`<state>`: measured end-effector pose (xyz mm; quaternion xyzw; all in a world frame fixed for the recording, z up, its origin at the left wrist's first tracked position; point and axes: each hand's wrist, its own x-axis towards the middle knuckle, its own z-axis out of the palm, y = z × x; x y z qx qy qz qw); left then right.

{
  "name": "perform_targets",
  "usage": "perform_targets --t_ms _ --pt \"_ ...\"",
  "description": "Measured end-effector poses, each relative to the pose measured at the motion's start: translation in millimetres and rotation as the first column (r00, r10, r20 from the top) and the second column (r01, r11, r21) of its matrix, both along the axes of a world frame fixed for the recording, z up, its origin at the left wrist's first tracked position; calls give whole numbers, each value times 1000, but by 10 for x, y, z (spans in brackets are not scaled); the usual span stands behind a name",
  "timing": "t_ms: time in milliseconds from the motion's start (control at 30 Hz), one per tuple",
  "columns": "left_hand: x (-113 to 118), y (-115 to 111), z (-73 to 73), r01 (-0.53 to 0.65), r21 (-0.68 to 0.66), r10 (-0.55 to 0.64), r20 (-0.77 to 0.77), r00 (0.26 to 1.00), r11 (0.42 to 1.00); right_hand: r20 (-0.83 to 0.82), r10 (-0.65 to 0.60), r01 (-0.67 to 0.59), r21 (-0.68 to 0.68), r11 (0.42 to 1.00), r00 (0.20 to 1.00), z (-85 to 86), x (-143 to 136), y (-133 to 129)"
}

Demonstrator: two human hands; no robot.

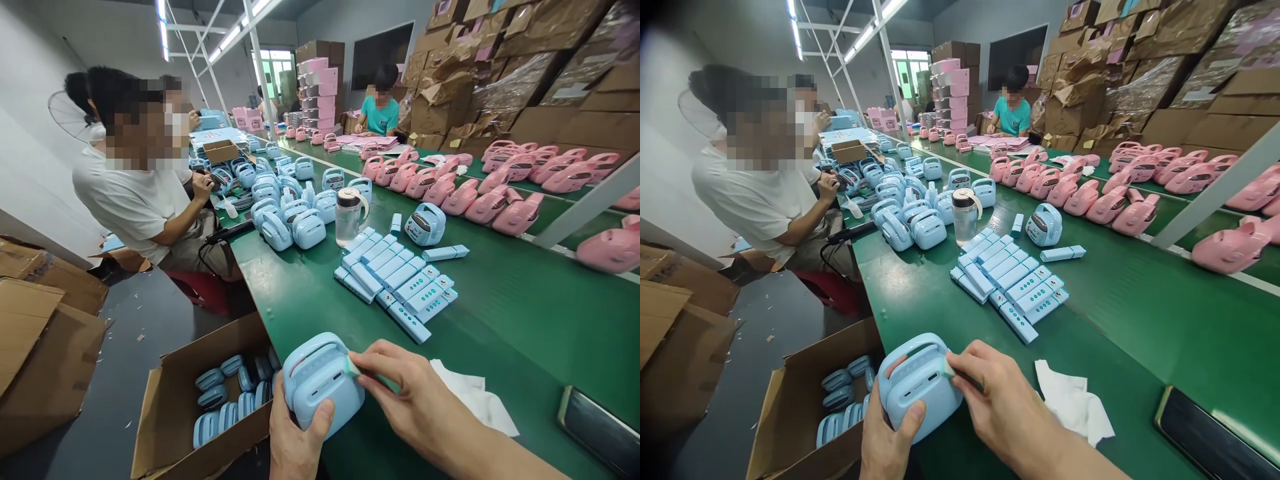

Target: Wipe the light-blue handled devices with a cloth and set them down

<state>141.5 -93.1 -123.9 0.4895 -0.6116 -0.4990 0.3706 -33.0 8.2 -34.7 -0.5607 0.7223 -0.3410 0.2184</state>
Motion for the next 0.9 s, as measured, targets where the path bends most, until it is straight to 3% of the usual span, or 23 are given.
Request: perform_targets --t_ms 100,200,267,400,567,700,767,833,900 --pt "27 1 18 -19 172 35 -92 995 985 -242 43 -4 161 987 969 -123 -234 190" --pt "72 37 43 80 337 50 -361 931 938 -312 4 49 161 986 950 -262 -435 249" --pt "101 74 67 132 387 65 -456 887 913 -337 3 56 167 984 942 -319 -488 206" --pt "147 144 113 153 393 65 -488 870 907 -405 28 64 211 976 914 -319 -477 189" --pt "168 208 200 161 399 73 -511 856 903 -560 139 86 356 931 817 -427 -620 558" --pt "164 236 276 167 407 66 -500 864 898 -483 54 127 334 934 874 -570 -865 777" --pt "164 241 293 176 396 54 -505 861 901 -430 20 125 306 944 902 -446 -898 752" --pt "155 252 308 173 374 41 -500 865 911 -306 -67 158 283 946 949 -158 -782 659" --pt "127 283 343 174 336 19 -500 866 926 27 -222 209 245 947 975 194 -503 539"
